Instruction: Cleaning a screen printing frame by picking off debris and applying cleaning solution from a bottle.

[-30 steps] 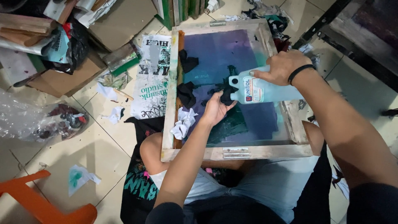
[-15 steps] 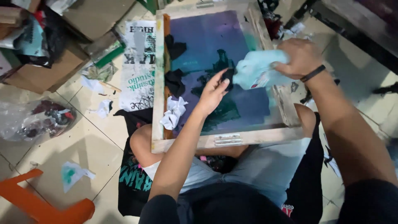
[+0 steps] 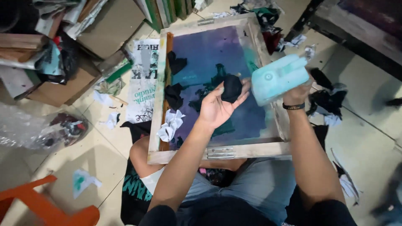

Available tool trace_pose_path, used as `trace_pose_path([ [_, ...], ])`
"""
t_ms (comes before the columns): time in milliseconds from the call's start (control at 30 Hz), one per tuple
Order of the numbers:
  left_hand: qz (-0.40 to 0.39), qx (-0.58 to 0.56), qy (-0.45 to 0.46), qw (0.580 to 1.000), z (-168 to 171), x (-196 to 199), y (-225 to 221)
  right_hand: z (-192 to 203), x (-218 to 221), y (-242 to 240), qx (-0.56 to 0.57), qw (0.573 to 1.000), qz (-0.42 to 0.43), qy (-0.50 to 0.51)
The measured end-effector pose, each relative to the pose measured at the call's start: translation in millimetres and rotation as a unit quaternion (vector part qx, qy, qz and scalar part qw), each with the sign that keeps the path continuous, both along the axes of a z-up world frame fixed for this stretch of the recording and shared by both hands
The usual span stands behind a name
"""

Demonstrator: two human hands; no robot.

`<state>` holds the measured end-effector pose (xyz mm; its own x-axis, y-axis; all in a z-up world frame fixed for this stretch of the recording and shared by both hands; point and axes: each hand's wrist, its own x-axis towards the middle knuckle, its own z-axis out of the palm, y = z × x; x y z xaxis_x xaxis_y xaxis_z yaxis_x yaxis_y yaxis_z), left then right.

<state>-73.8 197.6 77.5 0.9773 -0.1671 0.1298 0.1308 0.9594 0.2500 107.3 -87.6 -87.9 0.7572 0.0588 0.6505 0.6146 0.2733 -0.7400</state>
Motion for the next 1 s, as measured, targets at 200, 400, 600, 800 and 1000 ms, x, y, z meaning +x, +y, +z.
trace_pose_path([
  [200, -0.004, -0.001, 0.028, 1.0, -4.2, -2.3, 10.8, -3.4, -5.1, 5.9, 0.047, 0.995, 0.079, 0.043],
  [400, -0.001, 0.061, 0.024, 0.998, -44.3, -5.2, 30.7, -92.7, 18.8, -63.6, 0.196, 0.941, 0.231, 0.151],
  [600, -0.046, 0.463, 0.121, 0.877, -80.7, -9.5, 40.9, 146.3, -33.2, -59.3, -0.452, 0.875, -0.012, -0.173],
  [800, -0.063, 0.667, 0.14, 0.729, -77.1, -9.1, 29.3, 206.6, -66.3, -20.6, -0.74, 0.581, -0.055, -0.335],
  [1000, -0.052, 0.708, 0.106, 0.696, -76.8, -17.5, 33.0, 242.3, -96.3, 35.5, -0.844, 0.442, 0.048, -0.301],
])
